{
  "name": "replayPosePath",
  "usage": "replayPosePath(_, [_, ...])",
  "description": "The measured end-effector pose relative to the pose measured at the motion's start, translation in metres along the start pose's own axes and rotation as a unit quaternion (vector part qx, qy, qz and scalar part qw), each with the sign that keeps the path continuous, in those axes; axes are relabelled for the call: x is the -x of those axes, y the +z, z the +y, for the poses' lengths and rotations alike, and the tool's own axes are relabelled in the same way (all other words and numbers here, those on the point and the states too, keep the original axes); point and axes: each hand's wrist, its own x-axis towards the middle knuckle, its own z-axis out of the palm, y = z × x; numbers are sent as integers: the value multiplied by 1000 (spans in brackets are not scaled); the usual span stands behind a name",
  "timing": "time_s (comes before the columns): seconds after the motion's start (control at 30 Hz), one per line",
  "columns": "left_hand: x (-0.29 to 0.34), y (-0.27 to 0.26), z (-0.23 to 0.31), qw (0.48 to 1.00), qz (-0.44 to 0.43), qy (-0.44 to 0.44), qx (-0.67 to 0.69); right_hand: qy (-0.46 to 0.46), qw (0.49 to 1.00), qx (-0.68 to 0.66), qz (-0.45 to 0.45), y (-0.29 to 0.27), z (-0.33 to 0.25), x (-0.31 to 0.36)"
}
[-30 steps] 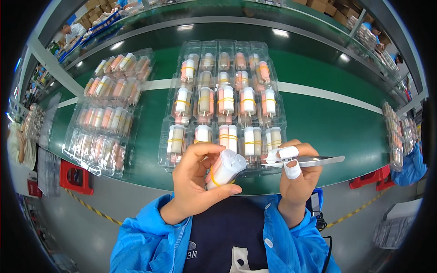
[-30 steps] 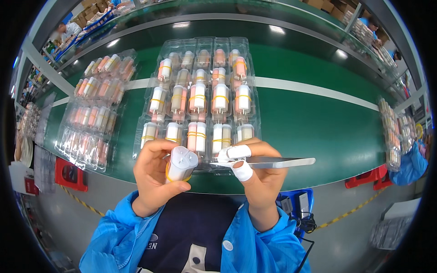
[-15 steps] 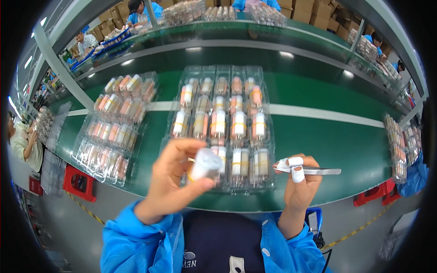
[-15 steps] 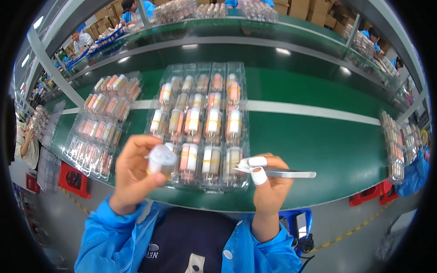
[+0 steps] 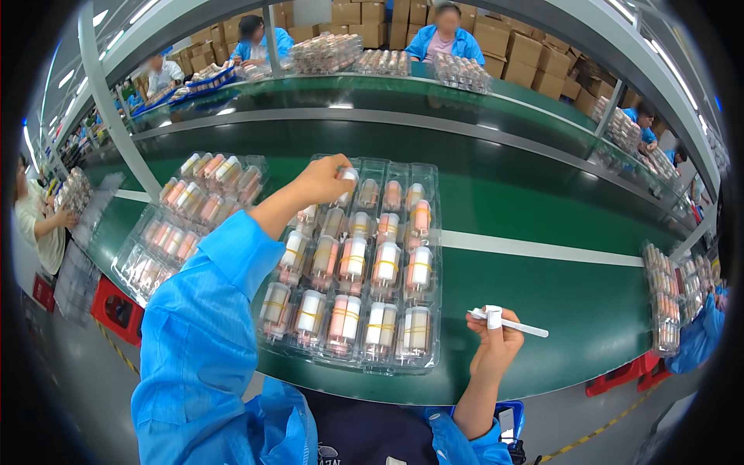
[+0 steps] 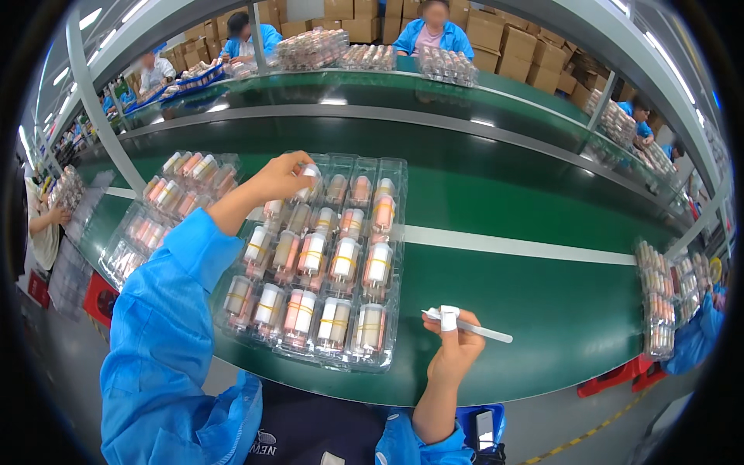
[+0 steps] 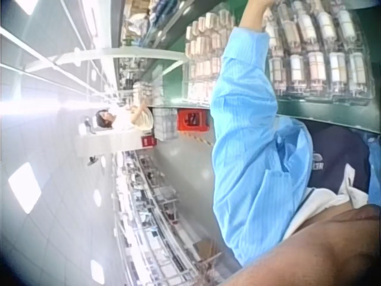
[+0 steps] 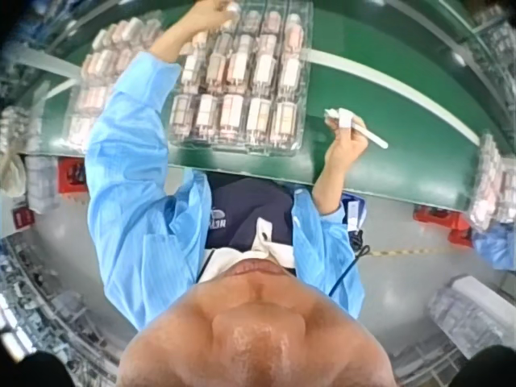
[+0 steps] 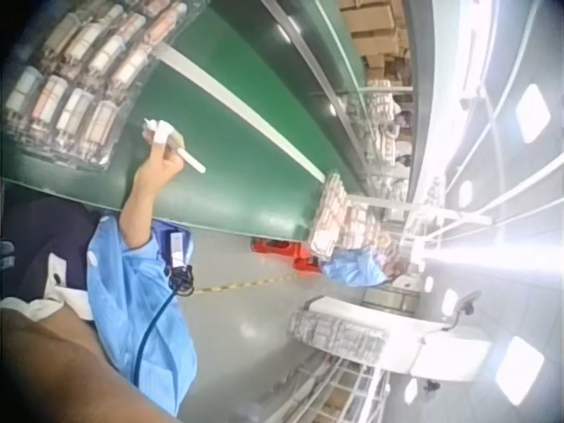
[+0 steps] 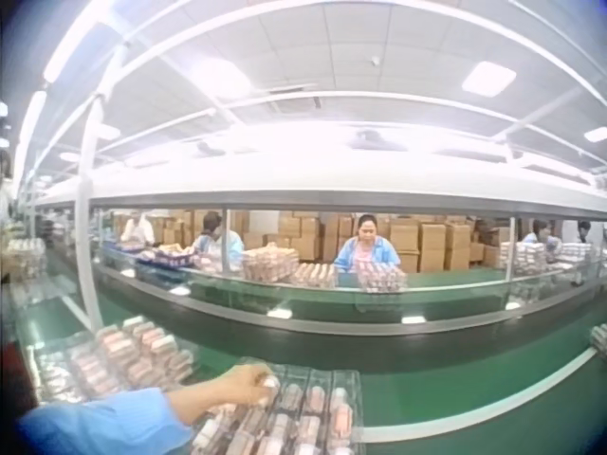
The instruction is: The person uses tweezers to insert small white components into the top of cylindrical objects. They pick up each cylinder from a clear plastic tray, perform the insertion, and place the item back into the tray. The process is repeated for multiple items in a factory setting.
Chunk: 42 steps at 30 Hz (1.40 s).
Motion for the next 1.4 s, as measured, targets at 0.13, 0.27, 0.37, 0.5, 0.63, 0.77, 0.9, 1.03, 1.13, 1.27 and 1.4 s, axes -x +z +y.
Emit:
replayPosePath(0.13, [1, 21, -27, 965, 44, 115, -230, -10, 1000, 26, -8, 1, 4, 1])
replayPosePath(0.27, [25, 17, -29, 948, 67, 70, -302, -15, 998, 54, -6, 5, 4, 4])
replayPosePath(0.37, [45, -2, -24, 956, 33, 95, -275, -31, 997, 77, 0, -4, 8, 5])
replayPosePath(0.5, [60, -63, -52, 952, 14, 97, -291, -66, 992, 106, 26, -5, 7, 4])
replayPosePath(0.63, [57, -126, -146, 917, 132, -59, -371, -78, 988, 124, 43, -8, 15, -2])
replayPosePath(0.77, [29, -141, -197, 908, 169, -123, -364, -110, 976, 178, 58, -12, 20, -2])
replayPosePath(0.9, [11, -138, -207, 905, 148, -169, -360, -107, 962, 249, 37, -20, 27, -1])
replayPosePath(1.03, [7, -146, -189, 919, 102, -180, -336, -103, 960, 256, 49, -26, 32, -2])
replayPosePath(1.13, [6, -146, -193, 904, 91, -102, -404, -123, 958, 253, 52, -22, 37, -1])
replayPosePath(1.27, [12, -147, -187, 911, 138, -149, -359, -91, 961, 260, 28, -18, 32, 0])
replayPosePath(1.4, [38, -158, -173, 935, 277, -93, -200, -67, 975, 211, 9, -10, 32, -1])
